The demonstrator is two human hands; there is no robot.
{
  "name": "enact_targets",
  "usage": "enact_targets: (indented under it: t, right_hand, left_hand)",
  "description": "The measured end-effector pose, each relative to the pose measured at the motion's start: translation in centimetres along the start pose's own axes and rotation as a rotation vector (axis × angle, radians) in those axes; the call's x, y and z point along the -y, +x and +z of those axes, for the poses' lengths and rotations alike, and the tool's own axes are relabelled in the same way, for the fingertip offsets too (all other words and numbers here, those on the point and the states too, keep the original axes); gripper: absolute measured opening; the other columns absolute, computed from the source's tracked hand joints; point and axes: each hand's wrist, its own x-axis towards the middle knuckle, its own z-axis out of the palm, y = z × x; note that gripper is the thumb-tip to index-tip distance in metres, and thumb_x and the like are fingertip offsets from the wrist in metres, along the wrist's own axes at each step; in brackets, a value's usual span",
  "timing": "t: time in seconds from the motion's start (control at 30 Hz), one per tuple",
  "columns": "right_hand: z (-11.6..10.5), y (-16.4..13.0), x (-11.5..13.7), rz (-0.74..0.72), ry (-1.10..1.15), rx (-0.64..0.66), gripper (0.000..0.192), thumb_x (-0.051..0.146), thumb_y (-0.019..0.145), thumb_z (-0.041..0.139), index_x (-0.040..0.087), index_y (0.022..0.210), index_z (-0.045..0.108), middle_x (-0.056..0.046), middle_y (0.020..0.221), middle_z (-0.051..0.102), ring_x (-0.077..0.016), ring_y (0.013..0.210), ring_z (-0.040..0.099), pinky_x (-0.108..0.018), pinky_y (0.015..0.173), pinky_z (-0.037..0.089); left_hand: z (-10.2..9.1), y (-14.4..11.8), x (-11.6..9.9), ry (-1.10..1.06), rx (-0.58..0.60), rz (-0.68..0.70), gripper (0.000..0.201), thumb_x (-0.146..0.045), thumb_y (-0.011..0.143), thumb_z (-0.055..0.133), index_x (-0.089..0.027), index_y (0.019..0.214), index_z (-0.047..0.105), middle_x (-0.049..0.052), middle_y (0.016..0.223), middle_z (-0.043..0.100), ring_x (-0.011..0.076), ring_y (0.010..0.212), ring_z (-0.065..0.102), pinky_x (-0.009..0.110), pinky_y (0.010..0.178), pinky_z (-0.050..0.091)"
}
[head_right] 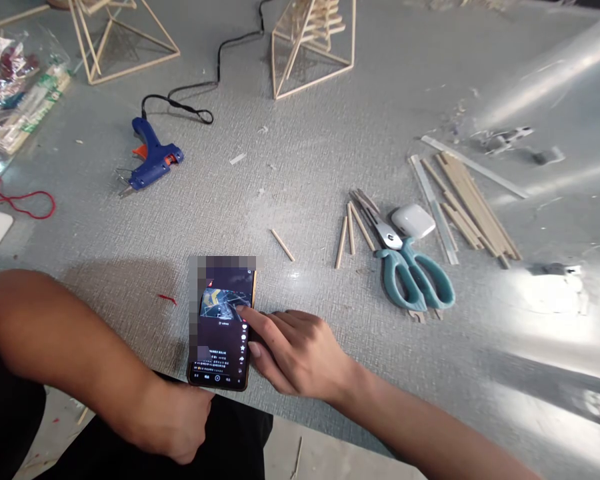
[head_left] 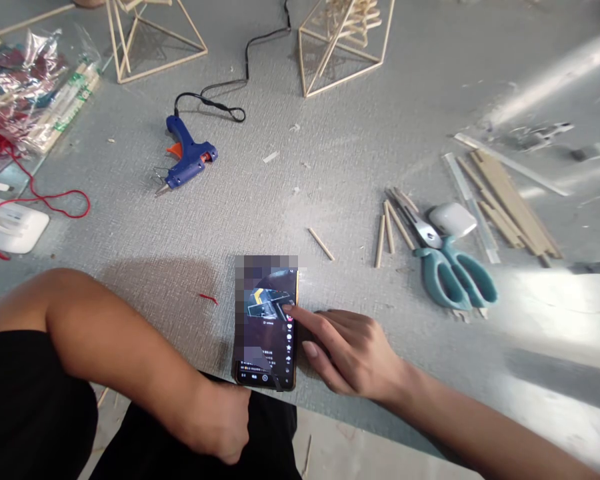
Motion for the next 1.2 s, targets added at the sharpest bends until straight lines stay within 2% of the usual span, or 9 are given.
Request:
enact_targets:
  t: [0.13,0.3,0.63,0.77,0.87,1.07,1.2]
  right_hand:
    - [0.1,-0.1,0.0,-0.003,0.0,-0.004,0.038,0.026,0.111,0.034,0.008,0.139,0.051,-0.003,0.078,0.071,-0.014,0.054,0.062,-0.029,0.048,0.048]
    - [0.1,-0.1,0.0,-0.003,-0.003,0.0,0.038,0.027,0.111,0.034,0.008,0.139,0.051,-0.002,0.076,0.07,-0.0137,0.054,0.061,-0.028,0.048,0.048]
    - [0.1,-0.1,-0.1,0.004,0.008,0.006,0.039,0.027,0.11,0.036,0.009,0.142,0.05,-0.001,0.074,0.07,-0.0149,0.054,0.062,-0.029,0.049,0.049]
    - [0.1,-0.1,-0.1,0.009,0.018,0.014,0.042,0.026,0.109,0.037,0.01,0.147,0.047,-0.001,0.075,0.07,-0.0152,0.055,0.063,-0.029,0.049,0.049]
    - [0.1,0.0,-0.1,0.007,0.016,0.007,0.039,0.026,0.11,0.036,0.01,0.144,0.049,-0.002,0.076,0.071,-0.0153,0.056,0.063,-0.029,0.049,0.049]
    - [0.1,0.0,-0.1,0.005,0.014,0.01,0.038,0.026,0.11,0.036,0.009,0.141,0.05,-0.002,0.076,0.071,-0.0148,0.055,0.063,-0.029,0.049,0.049]
    - [0.1,-0.2,-0.1,0.01,0.026,0.019,0.04,0.026,0.109,0.038,0.01,0.144,0.049,-0.001,0.077,0.071,-0.0144,0.057,0.064,-0.029,0.05,0.05]
  left_hand:
    - [0.4,0.1,-0.1,0.013,0.001,-0.02,0.027,-0.014,0.053,0.081,-0.029,0.048,0.058,-0.003,0.049,0.054,0.0218,0.056,0.055,0.04,0.057,0.038]
    - [-0.1,-0.1,-0.1,0.012,0.013,-0.008,0.025,-0.017,0.054,0.082,-0.03,0.053,0.06,-0.004,0.053,0.055,0.0214,0.057,0.056,0.039,0.054,0.036]
    - [0.1,0.1,-0.2,0.033,0.041,-0.011,0.025,-0.018,0.061,0.081,-0.028,0.053,0.059,-0.002,0.049,0.04,0.022,0.058,0.056,0.039,0.055,0.035]
    - [-0.3,0.0,-0.2,0.036,0.041,-0.026,0.025,-0.017,0.063,0.081,-0.028,0.054,0.061,-0.002,0.053,0.048,0.0222,0.062,0.06,0.04,0.055,0.037]
    - [-0.7,-0.2,-0.1,0.03,0.036,-0.025,0.024,-0.016,0.063,0.081,-0.028,0.057,0.063,-0.003,0.057,0.055,0.0214,0.064,0.061,0.041,0.055,0.037]
    - [-0.6,-0.2,0.2,0.003,0.01,0.003,0.026,-0.018,0.059,0.083,-0.028,0.053,0.06,-0.004,0.053,0.055,0.0209,0.057,0.056,0.039,0.052,0.032]
    - [-0.6,-0.3,0.1,0.012,-0.008,-0.012,0.024,-0.016,0.06,0.081,-0.029,0.055,0.062,-0.004,0.056,0.061,0.0203,0.058,0.058,0.039,0.053,0.031]
